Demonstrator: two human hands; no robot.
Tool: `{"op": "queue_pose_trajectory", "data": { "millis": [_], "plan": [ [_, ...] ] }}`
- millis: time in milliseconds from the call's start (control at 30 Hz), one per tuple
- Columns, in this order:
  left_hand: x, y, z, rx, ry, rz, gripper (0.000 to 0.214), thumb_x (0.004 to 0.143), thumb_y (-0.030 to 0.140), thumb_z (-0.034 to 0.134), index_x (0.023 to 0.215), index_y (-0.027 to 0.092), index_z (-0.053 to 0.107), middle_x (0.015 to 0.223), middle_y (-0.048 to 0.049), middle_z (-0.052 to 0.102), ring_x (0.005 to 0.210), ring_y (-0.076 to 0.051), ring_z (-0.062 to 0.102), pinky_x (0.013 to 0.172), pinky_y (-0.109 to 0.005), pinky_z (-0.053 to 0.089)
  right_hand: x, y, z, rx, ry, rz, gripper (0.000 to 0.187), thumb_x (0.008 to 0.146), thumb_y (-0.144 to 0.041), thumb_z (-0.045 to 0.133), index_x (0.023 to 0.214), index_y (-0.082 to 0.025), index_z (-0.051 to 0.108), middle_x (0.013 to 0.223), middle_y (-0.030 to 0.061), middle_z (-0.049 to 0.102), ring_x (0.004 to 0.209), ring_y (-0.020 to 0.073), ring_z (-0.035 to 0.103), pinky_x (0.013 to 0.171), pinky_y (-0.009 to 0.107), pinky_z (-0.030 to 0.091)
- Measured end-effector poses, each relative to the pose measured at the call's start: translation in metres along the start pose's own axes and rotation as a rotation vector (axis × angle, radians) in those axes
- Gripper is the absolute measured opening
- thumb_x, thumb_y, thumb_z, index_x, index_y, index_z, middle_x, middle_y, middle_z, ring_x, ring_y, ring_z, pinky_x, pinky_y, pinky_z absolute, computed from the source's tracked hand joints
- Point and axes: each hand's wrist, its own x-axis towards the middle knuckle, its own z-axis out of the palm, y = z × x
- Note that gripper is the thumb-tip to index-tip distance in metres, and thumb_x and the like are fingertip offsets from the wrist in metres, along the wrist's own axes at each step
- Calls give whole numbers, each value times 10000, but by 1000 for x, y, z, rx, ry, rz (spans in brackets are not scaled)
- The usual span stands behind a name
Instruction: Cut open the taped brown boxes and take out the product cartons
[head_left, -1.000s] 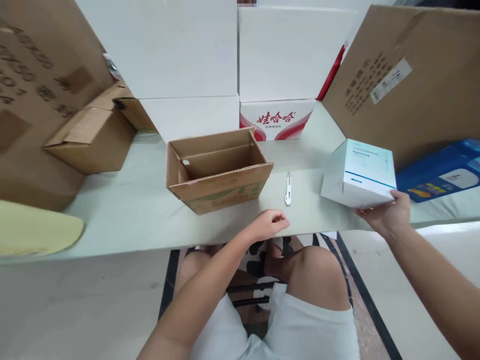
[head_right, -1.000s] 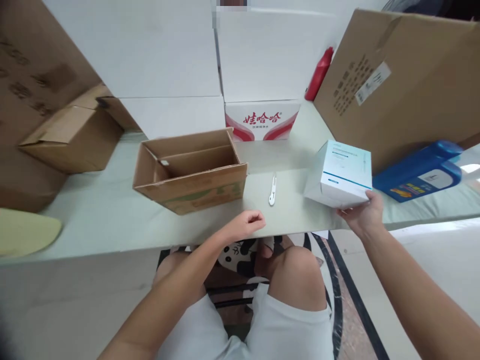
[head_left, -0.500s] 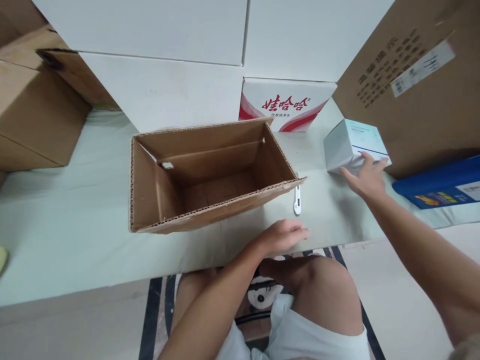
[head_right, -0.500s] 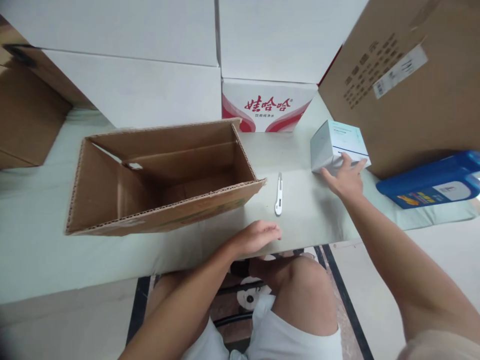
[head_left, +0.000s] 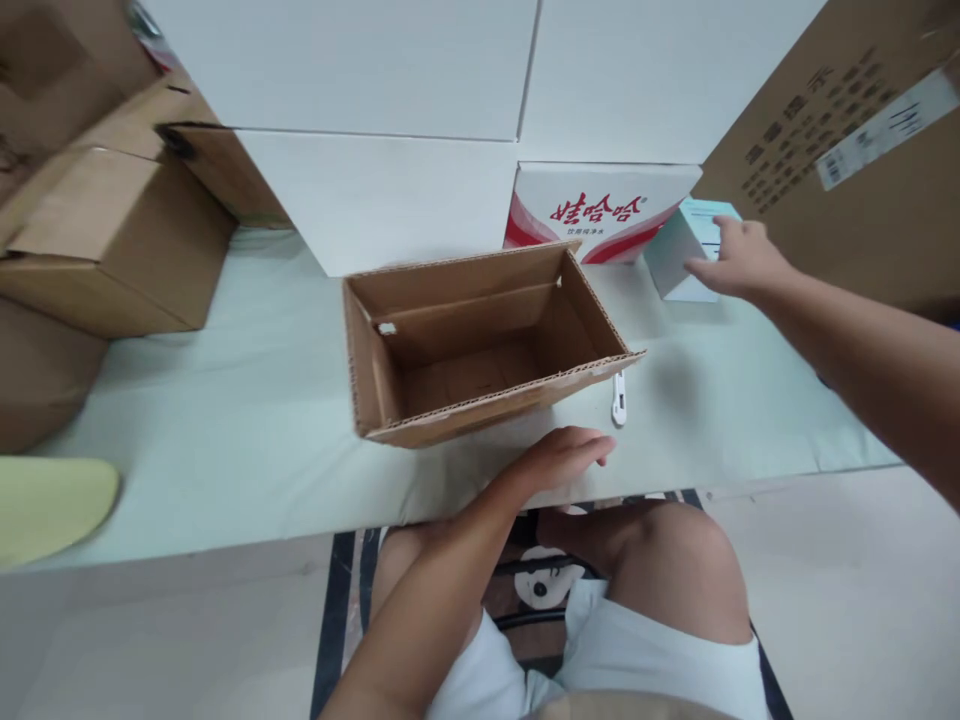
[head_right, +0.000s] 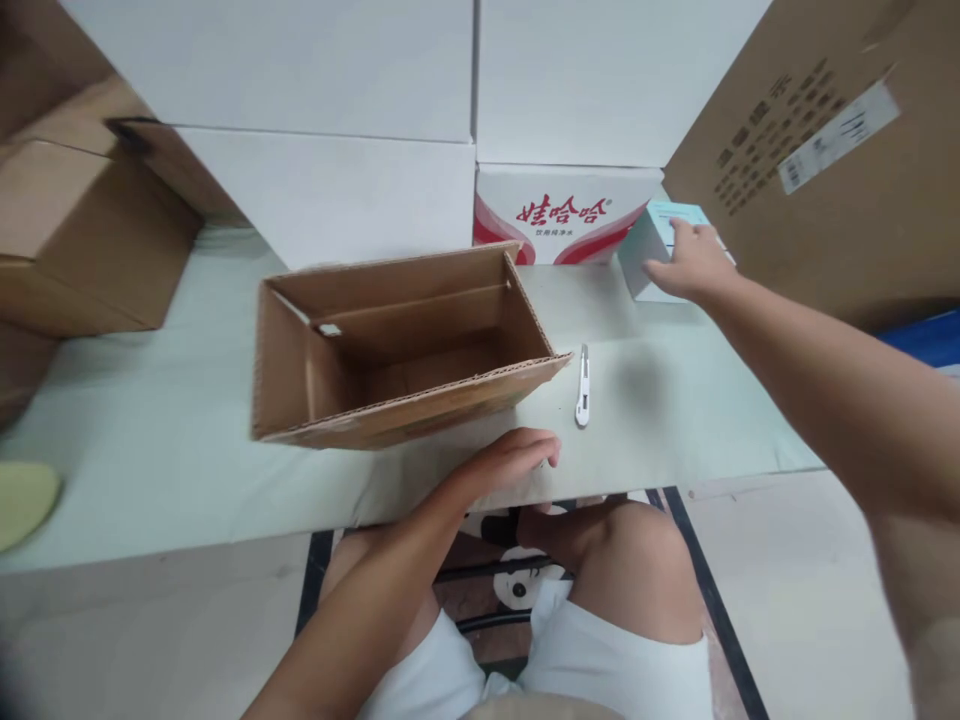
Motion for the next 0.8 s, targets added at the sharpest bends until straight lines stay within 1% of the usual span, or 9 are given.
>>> {"op": "queue_pose_trajectory", "data": {
  "millis": [100, 167, 267, 333, 367, 467, 533, 633, 800],
  "plan": [
    [-13, -6, -2, -19, 108, 20, 355, 905, 516, 479, 726, 210, 482, 696, 41, 427, 751, -149, 459, 753, -297, 336, -50, -49, -1, 253, -145, -95, 587, 1002, -464, 548, 1520, -190, 513, 1536, 178, 542, 1356, 316, 587, 1177, 513, 445],
    [-20, -13, -2, -28, 211, 82, 357, 902, 514, 506, 726, 213, 430, 692, 51, 398, 727, -137, 432, 724, -295, 316, -85, -80, 4, 421, -275, -164, 559, 996, -560, 517, 1488, -294, 530, 1495, 92, 596, 1245, 284, 661, 1085, 508, 549],
    [-27, -23, -5, -23, 335, 177, 345, 917, 487, 505, 724, 211, 428, 683, 50, 390, 714, -134, 415, 711, -296, 305, -123, -117, 10, 543, -402, -239, 640, 887, -489, 703, 1483, -339, 525, 1456, 45, 634, 1286, 297, 643, 1115, 523, 551],
    [-32, -26, -11, 3, 382, 207, 330, 937, 454, 477, 719, 210, 431, 687, 41, 397, 729, -140, 423, 723, -298, 319, -134, -130, 10, 482, -461, -183, 581, 809, -331, 778, 1369, -312, 623, 1355, 44, 695, 1239, 292, 666, 1071, 478, 592],
    [-35, -27, -14, 17, 397, 215, 321, 948, 435, 458, 720, 210, 432, 696, 35, 408, 744, -145, 434, 732, -297, 329, -137, -133, 8, 454, -487, -111, 509, 788, -261, 774, 1285, -285, 670, 1284, 56, 723, 1173, 287, 692, 997, 449, 632],
    [-44, -28, -22, 45, 413, 214, 293, 961, 399, 435, 742, 208, 466, 728, 21, 459, 785, -156, 466, 752, -294, 351, -141, -128, 3, 493, -504, 164, 317, 805, -160, 700, 1117, -212, 708, 1071, 98, 759, 917, 244, 733, 680, 342, 668],
    [-48, -29, -26, 54, 400, 204, 298, 944, 404, 470, 719, 208, 462, 701, 26, 449, 750, -151, 455, 728, -292, 340, -147, -116, 2, 625, -485, 262, 273, 832, -128, 670, 1096, -194, 688, 1010, 97, 758, 815, 198, 725, 573, 276, 640],
    [-48, -31, -27, 70, 370, 187, 332, 910, 428, 531, 674, 213, 439, 644, 40, 405, 682, -141, 420, 684, -294, 306, -167, -96, 4, 837, -451, 294, 269, 862, -108, 645, 1115, -197, 648, 994, 76, 756, 764, 159, 718, 547, 245, 639],
    [-45, -30, -25, 110, 374, 184, 330, 902, 433, 524, 675, 222, 411, 668, 35, 399, 707, -148, 426, 698, -303, 292, -205, -56, 14, 1064, -307, 290, 236, 879, -119, 606, 1101, -199, 618, 1084, 86, 748, 842, 176, 741, 604, 291, 684]
  ]
}}
